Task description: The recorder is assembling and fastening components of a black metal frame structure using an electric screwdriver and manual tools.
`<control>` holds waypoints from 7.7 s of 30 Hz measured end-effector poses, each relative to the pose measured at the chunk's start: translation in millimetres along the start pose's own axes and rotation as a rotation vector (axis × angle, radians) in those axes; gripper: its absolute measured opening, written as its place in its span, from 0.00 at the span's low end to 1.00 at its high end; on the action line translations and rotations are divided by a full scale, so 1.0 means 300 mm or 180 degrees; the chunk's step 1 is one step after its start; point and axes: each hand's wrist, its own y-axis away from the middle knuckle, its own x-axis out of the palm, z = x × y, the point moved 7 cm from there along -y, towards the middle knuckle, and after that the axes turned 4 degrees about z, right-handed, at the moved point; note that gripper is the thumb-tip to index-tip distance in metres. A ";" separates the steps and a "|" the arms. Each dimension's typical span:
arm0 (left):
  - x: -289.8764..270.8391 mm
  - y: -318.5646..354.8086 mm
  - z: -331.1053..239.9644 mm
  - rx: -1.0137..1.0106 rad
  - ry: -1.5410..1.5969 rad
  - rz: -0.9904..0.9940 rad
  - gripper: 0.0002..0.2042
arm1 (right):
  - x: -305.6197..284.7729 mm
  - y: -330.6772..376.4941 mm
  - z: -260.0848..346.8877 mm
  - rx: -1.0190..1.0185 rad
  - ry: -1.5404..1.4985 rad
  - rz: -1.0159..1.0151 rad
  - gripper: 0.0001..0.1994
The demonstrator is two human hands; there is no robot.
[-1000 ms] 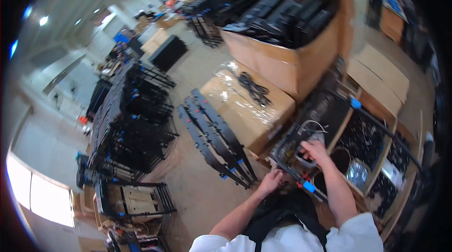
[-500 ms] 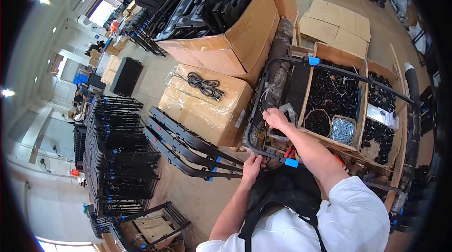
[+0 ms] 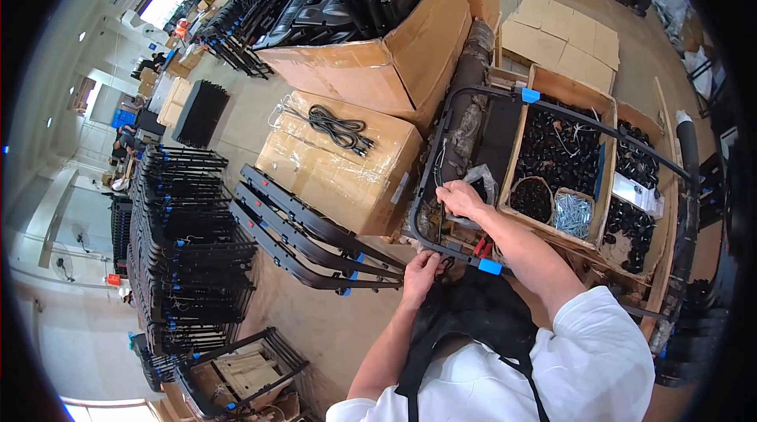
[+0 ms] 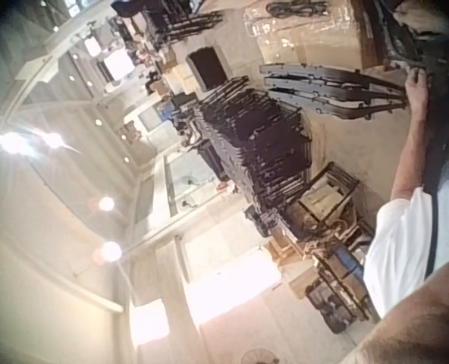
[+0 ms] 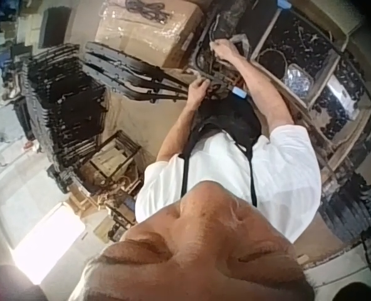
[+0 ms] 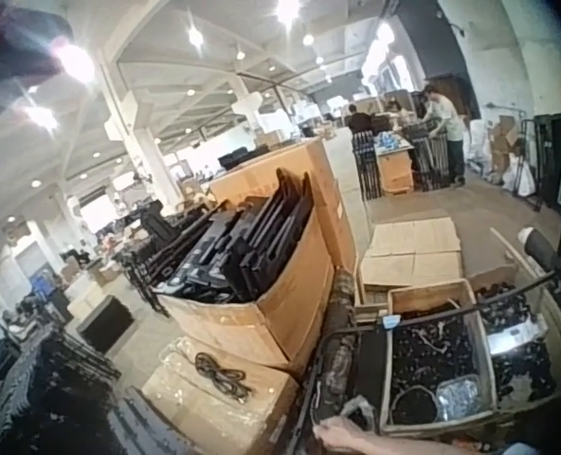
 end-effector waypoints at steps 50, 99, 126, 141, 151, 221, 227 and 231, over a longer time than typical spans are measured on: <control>-0.022 -0.021 -0.016 -0.0185 0.0140 -0.0016 0.11 | -0.143 -0.069 -0.139 -0.0517 0.2411 0.0836 0.10; -0.071 -0.126 0.027 -0.0767 -0.0037 0.1017 0.11 | 0.562 0.552 -0.399 0.0896 -0.3514 -0.1856 0.12; -0.099 -0.067 0.043 -0.0267 -0.0381 0.0823 0.14 | 0.300 0.569 0.038 0.0059 0.1308 -0.0985 0.14; -0.195 -0.031 0.083 0.1147 -0.0533 0.0590 0.14 | 0.509 0.361 0.222 -0.2031 0.4581 0.0884 0.10; -0.213 -0.018 0.041 0.0347 -0.0698 0.0847 0.14 | 0.417 0.386 0.252 -0.1863 0.3280 0.0712 0.07; -0.078 -0.077 0.109 -0.0313 -0.0697 0.1877 0.12 | 0.642 0.759 -0.150 0.1170 0.0772 -0.0983 0.41; -0.066 -0.057 0.099 -0.0320 -0.0237 0.1775 0.12 | 0.603 0.789 -0.086 0.1114 0.1260 -0.0971 0.48; -0.085 -0.084 0.101 0.0028 -0.0480 0.1621 0.13 | 0.575 0.804 -0.058 0.1048 0.1356 -0.0989 0.51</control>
